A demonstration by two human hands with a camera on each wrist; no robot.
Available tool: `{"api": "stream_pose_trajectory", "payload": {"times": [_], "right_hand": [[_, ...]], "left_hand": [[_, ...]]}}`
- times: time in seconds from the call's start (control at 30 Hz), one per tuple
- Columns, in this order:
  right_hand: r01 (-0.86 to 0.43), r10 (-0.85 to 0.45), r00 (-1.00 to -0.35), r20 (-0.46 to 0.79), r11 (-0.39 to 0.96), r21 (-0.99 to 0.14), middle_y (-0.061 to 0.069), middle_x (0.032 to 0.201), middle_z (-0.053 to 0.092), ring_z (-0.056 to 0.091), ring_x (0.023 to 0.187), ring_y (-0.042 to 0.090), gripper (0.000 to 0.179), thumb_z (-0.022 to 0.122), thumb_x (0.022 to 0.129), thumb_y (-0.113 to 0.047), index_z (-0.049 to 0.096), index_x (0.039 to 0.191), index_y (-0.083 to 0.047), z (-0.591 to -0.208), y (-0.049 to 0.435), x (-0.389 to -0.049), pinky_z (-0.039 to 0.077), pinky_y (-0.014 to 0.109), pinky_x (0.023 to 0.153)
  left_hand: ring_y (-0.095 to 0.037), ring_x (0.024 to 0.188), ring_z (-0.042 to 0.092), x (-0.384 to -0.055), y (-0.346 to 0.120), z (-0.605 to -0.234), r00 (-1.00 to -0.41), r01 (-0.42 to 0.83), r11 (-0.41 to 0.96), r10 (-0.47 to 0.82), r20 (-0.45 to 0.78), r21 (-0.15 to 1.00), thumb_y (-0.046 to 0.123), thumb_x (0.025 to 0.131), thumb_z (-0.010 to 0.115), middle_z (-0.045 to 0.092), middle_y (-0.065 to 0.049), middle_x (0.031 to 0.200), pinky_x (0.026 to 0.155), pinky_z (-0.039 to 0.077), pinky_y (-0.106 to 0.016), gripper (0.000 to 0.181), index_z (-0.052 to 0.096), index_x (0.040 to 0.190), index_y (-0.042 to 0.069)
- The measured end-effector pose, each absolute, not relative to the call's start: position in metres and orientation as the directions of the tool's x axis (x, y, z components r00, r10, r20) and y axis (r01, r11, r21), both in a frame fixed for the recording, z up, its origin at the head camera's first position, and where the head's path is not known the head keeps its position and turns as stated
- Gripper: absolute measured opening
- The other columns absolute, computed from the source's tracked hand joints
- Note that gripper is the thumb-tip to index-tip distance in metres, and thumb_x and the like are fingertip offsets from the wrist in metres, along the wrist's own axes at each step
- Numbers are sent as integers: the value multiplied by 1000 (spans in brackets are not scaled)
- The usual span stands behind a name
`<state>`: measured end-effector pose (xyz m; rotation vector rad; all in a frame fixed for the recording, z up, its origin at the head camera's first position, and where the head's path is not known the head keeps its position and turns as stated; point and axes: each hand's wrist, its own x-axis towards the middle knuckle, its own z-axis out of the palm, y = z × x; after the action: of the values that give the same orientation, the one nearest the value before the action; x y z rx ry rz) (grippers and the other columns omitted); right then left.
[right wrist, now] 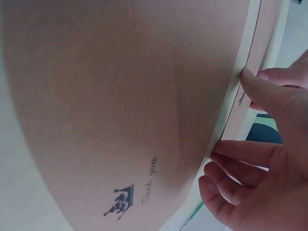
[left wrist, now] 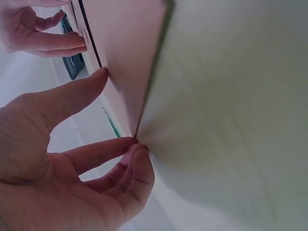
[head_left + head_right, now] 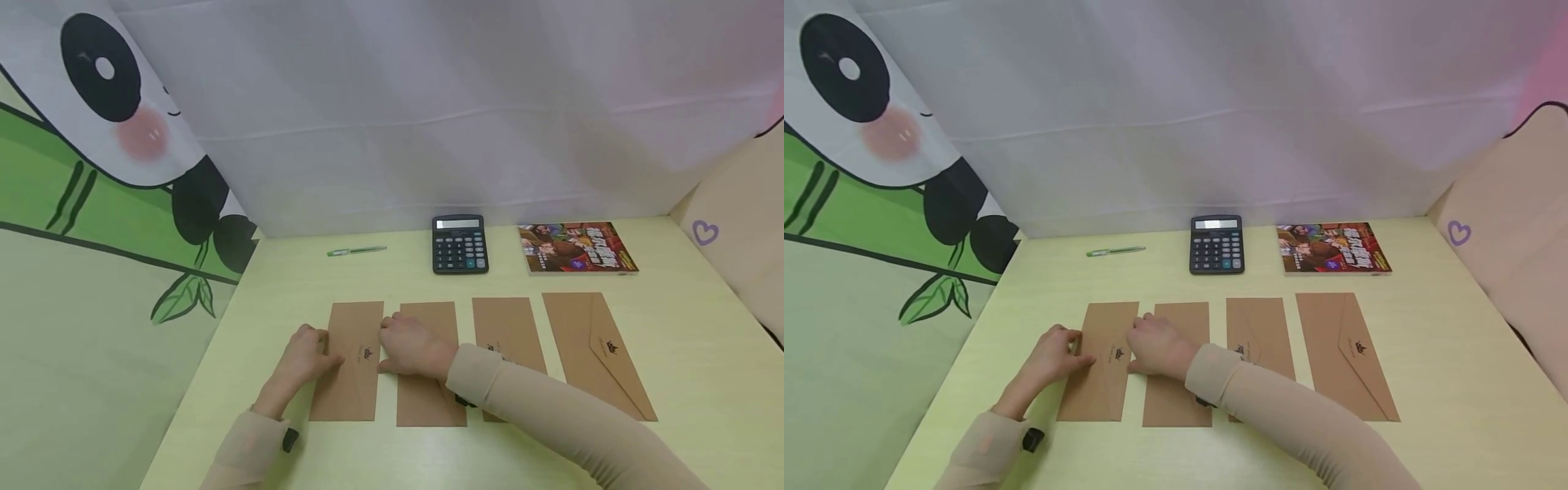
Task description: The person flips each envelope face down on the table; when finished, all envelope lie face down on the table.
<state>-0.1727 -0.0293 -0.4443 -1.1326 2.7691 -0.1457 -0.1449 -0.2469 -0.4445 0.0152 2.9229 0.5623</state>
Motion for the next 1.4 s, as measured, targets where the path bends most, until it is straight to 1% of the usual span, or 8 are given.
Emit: {"api": "stream_pose_trajectory", "payload": {"times": [0.23, 0.33, 0.5, 0.9, 1.1, 1.2, 1.4], "right_hand": [[-695, -711, -698, -87, 701, -161, 3, 102, 59, 50, 86, 20, 43, 74, 79, -48, 69, 92, -8, -446, -29, -173, 45, 34, 77], [-699, -716, -693, -86, 696, -162, 3, 101, 59, 51, 85, 20, 44, 74, 79, -49, 68, 92, -7, -445, -28, -174, 45, 34, 76], [-703, -719, -690, -89, 694, -154, 3, 103, 59, 52, 86, 20, 45, 73, 79, -50, 68, 93, -7, -446, -29, -175, 46, 34, 76], [-698, -712, -695, -96, 701, -148, 2, 103, 59, 52, 85, 19, 46, 72, 79, -51, 68, 94, -9, -449, -29, -176, 46, 32, 76], [-701, -716, -691, -94, 697, -149, 4, 106, 60, 53, 89, 19, 47, 72, 79, -51, 69, 96, -8, -449, -29, -176, 46, 32, 79], [-698, -714, -694, -96, 700, -153, 4, 107, 60, 53, 90, 19, 47, 73, 79, -51, 68, 96, -7, -449, -30, -176, 46, 32, 79], [-695, -713, -694, -105, 700, -164, 3, 104, 59, 52, 87, 19, 44, 73, 79, -49, 68, 92, -8, -445, -29, -175, 46, 32, 76]], "left_hand": [[-33, 93, 53, -145, -248, -446, -989, -19, 917, 42, -144, 398, 21, 75, 81, 54, -24, 105, 82, 46, -45, 60, 57, 116, -16], [-31, 91, 52, -145, -248, -446, -988, -43, 906, 25, -155, 421, 20, 74, 82, 53, -23, 104, 80, 46, -45, 63, 55, 119, -15], [-29, 89, 50, -147, -249, -446, -984, -85, 890, -5, -176, 447, 20, 74, 82, 52, -21, 104, 77, 47, -44, 64, 54, 121, -13], [-34, 96, 53, -152, -252, -453, -978, -151, 843, -51, -202, 516, 16, 73, 82, 53, -23, 108, 82, 47, -47, 61, 54, 120, -12], [-36, 100, 54, -155, -251, -452, -967, -210, 816, -91, -239, 538, 14, 73, 81, 54, -26, 112, 82, 47, -47, 58, 53, 118, -11], [-35, 97, 54, -157, -250, -451, -962, -229, 815, -104, -254, 532, 15, 73, 81, 55, -24, 110, 80, 48, -46, 57, 53, 116, -11], [-31, 89, 53, -161, -250, -450, -959, -227, 826, -96, -268, 516, 16, 71, 82, 55, -20, 101, 75, 48, -43, 58, 53, 113, -12]]}}
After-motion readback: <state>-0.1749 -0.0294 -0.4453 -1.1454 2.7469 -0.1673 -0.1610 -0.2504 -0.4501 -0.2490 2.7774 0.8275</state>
